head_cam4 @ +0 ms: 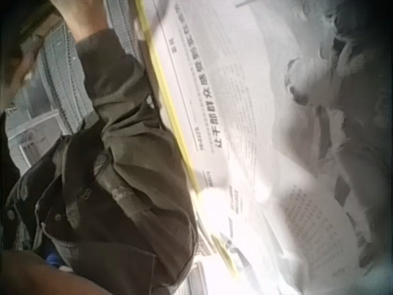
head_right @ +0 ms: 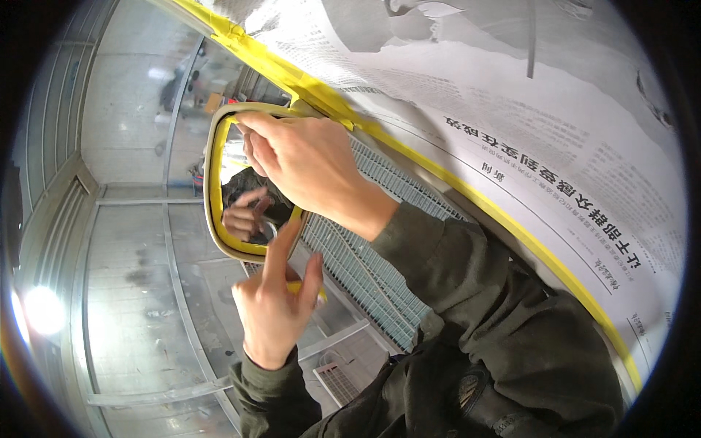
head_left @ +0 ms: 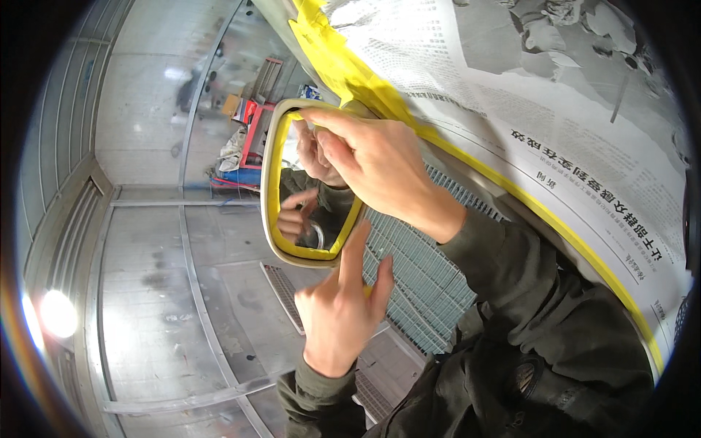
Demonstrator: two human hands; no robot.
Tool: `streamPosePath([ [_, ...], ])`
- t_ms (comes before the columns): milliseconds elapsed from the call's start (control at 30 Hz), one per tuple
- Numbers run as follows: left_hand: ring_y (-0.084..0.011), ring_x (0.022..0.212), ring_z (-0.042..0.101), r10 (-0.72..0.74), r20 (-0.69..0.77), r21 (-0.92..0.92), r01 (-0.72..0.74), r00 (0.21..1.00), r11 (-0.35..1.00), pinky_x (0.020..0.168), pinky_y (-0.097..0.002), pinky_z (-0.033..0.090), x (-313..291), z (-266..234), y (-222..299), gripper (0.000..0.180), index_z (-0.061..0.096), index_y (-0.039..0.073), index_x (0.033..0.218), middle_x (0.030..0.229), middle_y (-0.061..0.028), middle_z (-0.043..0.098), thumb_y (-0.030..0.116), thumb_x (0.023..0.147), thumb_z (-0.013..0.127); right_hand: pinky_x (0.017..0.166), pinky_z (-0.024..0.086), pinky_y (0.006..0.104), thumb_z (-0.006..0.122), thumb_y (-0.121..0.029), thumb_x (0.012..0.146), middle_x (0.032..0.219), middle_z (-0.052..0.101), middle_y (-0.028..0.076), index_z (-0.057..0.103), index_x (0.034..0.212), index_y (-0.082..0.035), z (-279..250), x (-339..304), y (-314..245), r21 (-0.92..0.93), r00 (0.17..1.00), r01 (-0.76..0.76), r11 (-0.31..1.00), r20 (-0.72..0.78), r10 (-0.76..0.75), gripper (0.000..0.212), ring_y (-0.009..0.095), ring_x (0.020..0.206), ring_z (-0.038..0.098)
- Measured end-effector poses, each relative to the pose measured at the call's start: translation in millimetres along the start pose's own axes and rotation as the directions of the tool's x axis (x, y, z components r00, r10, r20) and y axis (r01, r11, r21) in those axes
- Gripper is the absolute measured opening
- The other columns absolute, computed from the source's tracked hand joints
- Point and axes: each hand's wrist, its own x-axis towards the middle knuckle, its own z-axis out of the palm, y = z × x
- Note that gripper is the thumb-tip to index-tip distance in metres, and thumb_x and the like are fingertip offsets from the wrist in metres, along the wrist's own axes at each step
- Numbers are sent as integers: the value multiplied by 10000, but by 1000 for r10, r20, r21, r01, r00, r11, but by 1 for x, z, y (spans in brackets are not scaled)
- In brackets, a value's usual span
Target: The person applies yellow masking tape around the edges of a car side mirror and then covers the mirror surface with additional tape strips. The hands smooth and overlap the tape to fully mask the mirror area.
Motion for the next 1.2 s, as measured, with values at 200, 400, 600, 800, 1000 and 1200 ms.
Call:
streamPosePath([
  [200,-114,532,688,-346,156,-267,377,925,887,552,-275,539,-78,35,-5,431,718,77,1299,600,-36,685,140,883,813,442,463,308,693,-222,975,677,675,15,689,1226,-118,20,2,1,-344,961,273,898,69,-266,272,164,525,633],
  [400,-129,555,688,-414,311,-382,511,856,770,592,-284,540,-116,78,7,397,733,72,1261,615,-50,689,145,880,818,448,522,231,662,-202,993,902,714,93,663,1143,-40,33,-28,-8,-392,832,551,736,199,-517,220,119,706,676],
  [600,-132,549,678,-388,322,-429,498,864,754,590,-284,522,-119,83,14,369,740,72,1248,620,-57,686,139,892,810,488,546,228,697,-164,944,899,684,34,686,1217,-85,29,-63,-26,-187,852,515,836,217,-476,285,102,690,680],
  [800,-182,560,704,-401,316,-411,505,860,759,589,-300,539,-123,78,7,371,725,80,1257,643,-61,711,182,911,813,397,428,257,619,-155,1000,858,651,44,611,1352,-98,38,-52,-12,-224,944,320,920,156,-291,356,140,632,605],
  [1000,-178,558,699,-408,312,-416,510,858,753,589,-304,540,-122,80,4,353,727,64,1236,647,-78,709,172,912,811,470,478,325,634,-214,980,906,686,150,666,1325,-132,42,-89,-26,-142,896,416,898,231,-378,357,247,839,669],
  [1200,-174,569,698,-410,283,-441,497,867,747,599,-299,546,-119,79,8,323,738,51,1210,655,-94,709,145,909,808,462,463,313,668,-244,961,923,667,38,698,1281,-162,28,-96,-27,-219,909,352,910,313,-276,332,159,821,639],
])
